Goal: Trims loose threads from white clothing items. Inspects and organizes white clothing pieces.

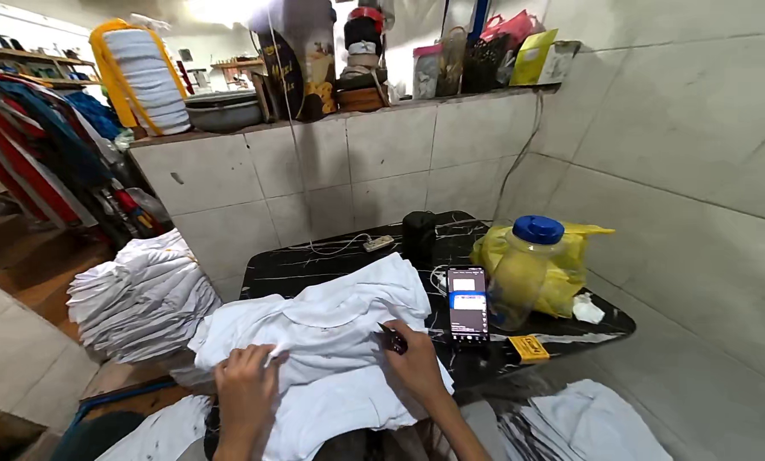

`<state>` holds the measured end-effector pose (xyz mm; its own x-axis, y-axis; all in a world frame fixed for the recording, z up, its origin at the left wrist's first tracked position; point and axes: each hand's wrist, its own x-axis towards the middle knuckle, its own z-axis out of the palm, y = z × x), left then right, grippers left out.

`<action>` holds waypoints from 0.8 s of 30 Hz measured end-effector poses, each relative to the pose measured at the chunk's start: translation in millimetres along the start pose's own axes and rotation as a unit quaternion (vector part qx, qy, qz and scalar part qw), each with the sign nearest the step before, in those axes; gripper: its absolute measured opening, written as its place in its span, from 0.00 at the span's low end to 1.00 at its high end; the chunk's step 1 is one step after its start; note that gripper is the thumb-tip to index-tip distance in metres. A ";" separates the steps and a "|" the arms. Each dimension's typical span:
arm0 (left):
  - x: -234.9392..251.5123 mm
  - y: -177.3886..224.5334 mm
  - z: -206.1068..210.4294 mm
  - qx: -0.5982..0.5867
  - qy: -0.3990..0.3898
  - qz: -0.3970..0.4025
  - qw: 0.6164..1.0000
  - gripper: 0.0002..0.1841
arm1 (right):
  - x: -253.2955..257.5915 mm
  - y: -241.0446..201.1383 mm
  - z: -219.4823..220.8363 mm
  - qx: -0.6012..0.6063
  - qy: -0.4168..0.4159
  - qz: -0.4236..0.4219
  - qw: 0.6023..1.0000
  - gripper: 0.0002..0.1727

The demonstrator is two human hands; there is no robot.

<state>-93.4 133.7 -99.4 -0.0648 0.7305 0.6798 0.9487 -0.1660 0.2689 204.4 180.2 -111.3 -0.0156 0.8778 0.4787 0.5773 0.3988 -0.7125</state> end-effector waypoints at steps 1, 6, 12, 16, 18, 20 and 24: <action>8.1 -0.8 -4.9 -0.009 0.019 -0.002 1.000 0.20 | 3.5 -2.7 -0.8 0.006 0.032 -0.012 0.999 0.13; 49.1 6.9 17.2 0.008 0.025 0.002 1.000 0.17 | 26.7 -4.1 14.4 -0.040 0.117 -0.007 0.992 0.26; 53.9 5.6 70.7 0.033 -0.065 0.064 0.995 0.27 | 17.1 -13.7 13.9 -0.144 -0.063 0.029 0.987 0.33; 49.7 27.2 76.7 -0.072 -0.119 0.194 0.971 0.27 | -25.3 -33.9 20.0 -0.107 -0.122 -0.030 0.986 0.48; 48.7 32.0 83.3 -0.043 -0.169 0.210 0.962 0.28 | -40.8 -38.8 24.9 -0.112 -0.191 -0.034 0.975 0.51; 51.8 30.5 87.7 -0.042 -0.178 0.201 0.962 0.27 | -48.0 -42.4 22.8 -0.132 -0.227 -0.011 0.965 0.49; 53.6 26.1 90.4 -0.055 -0.176 0.194 0.964 0.26 | -45.4 -61.3 -5.0 -0.226 -0.290 0.103 0.924 0.38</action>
<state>-44.2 228.4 -117.6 0.4144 0.7758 0.4759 0.8411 -0.5261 0.1253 173.8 114.6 -86.8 -0.2265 0.9696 -0.0928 0.8968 0.1704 -0.4084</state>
